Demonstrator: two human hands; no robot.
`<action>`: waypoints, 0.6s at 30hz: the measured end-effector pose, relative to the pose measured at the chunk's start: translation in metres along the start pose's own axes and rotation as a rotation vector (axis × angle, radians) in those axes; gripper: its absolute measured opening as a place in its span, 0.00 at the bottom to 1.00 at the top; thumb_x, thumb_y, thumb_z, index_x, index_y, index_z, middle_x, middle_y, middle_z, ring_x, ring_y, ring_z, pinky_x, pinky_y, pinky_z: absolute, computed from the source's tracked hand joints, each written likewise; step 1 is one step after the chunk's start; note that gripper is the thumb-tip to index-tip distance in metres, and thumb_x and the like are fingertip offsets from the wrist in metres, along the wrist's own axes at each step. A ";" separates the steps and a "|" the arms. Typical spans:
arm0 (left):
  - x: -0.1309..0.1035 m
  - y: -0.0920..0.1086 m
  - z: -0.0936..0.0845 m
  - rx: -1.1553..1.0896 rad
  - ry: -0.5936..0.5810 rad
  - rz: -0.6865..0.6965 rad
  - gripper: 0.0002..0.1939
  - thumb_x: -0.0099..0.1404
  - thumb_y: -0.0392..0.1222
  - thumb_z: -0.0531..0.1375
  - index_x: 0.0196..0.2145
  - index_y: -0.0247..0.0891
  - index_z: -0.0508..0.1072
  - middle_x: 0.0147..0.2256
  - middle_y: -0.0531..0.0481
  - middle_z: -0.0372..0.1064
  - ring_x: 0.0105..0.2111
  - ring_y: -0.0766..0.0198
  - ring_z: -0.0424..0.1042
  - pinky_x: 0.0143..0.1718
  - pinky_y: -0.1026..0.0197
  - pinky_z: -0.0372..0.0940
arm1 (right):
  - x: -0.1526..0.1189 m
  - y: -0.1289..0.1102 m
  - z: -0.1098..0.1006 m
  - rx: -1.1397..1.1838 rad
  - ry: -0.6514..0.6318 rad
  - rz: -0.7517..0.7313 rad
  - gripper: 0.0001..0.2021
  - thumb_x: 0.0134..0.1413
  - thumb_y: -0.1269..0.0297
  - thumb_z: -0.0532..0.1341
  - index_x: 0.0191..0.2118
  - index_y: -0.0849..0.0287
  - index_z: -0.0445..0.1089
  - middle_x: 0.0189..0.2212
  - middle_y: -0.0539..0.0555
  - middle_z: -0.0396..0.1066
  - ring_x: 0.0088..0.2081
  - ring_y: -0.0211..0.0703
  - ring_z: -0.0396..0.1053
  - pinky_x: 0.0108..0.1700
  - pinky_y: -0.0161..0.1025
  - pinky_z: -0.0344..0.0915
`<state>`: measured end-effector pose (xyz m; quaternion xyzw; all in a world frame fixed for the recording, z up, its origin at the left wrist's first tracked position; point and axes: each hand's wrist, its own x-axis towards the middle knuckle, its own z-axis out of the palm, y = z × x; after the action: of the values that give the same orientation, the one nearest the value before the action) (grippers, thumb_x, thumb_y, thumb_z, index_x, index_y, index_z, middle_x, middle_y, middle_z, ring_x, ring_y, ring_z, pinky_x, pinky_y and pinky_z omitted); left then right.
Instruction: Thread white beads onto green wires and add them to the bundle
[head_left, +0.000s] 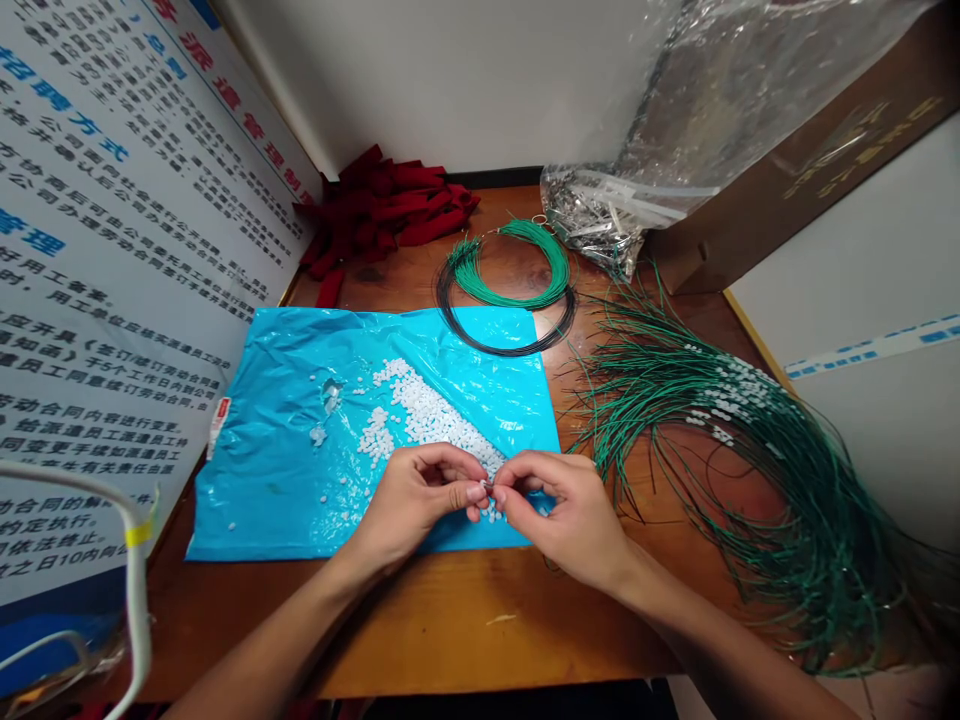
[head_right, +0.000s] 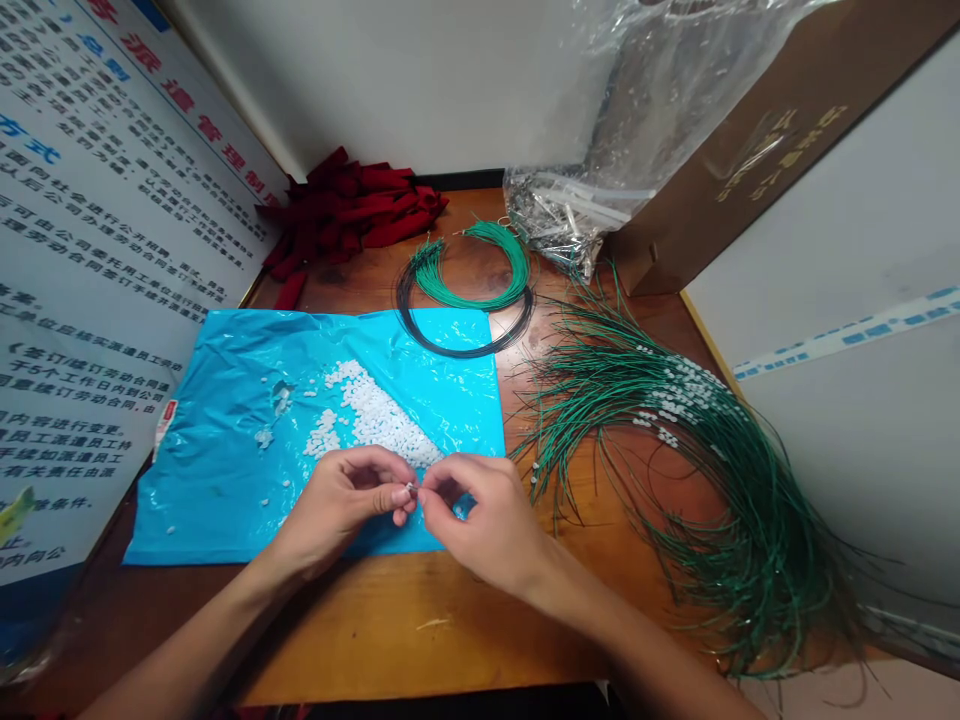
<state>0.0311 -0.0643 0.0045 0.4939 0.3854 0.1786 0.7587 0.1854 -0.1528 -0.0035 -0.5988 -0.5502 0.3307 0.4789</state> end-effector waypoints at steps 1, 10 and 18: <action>0.000 0.000 0.000 0.005 0.004 0.000 0.06 0.51 0.35 0.69 0.28 0.32 0.76 0.23 0.50 0.73 0.21 0.68 0.70 0.26 0.66 0.65 | 0.000 0.000 0.000 0.000 -0.001 0.002 0.05 0.52 0.71 0.59 0.27 0.58 0.70 0.24 0.49 0.72 0.25 0.36 0.69 0.28 0.32 0.65; -0.001 0.003 0.002 0.022 0.001 0.011 0.07 0.51 0.36 0.69 0.28 0.31 0.76 0.21 0.50 0.72 0.21 0.69 0.68 0.26 0.66 0.64 | 0.000 -0.001 -0.001 -0.002 -0.004 -0.033 0.05 0.50 0.73 0.59 0.26 0.59 0.69 0.22 0.48 0.70 0.23 0.33 0.66 0.27 0.31 0.61; -0.002 0.004 0.003 0.070 0.021 0.024 0.07 0.51 0.36 0.69 0.27 0.30 0.76 0.23 0.50 0.71 0.20 0.70 0.66 0.23 0.67 0.61 | 0.001 0.000 -0.001 0.011 -0.005 -0.033 0.05 0.49 0.75 0.60 0.26 0.61 0.69 0.21 0.47 0.70 0.23 0.32 0.65 0.26 0.30 0.60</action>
<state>0.0320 -0.0654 0.0096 0.5230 0.3934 0.1794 0.7345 0.1864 -0.1523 -0.0034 -0.5861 -0.5595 0.3273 0.4862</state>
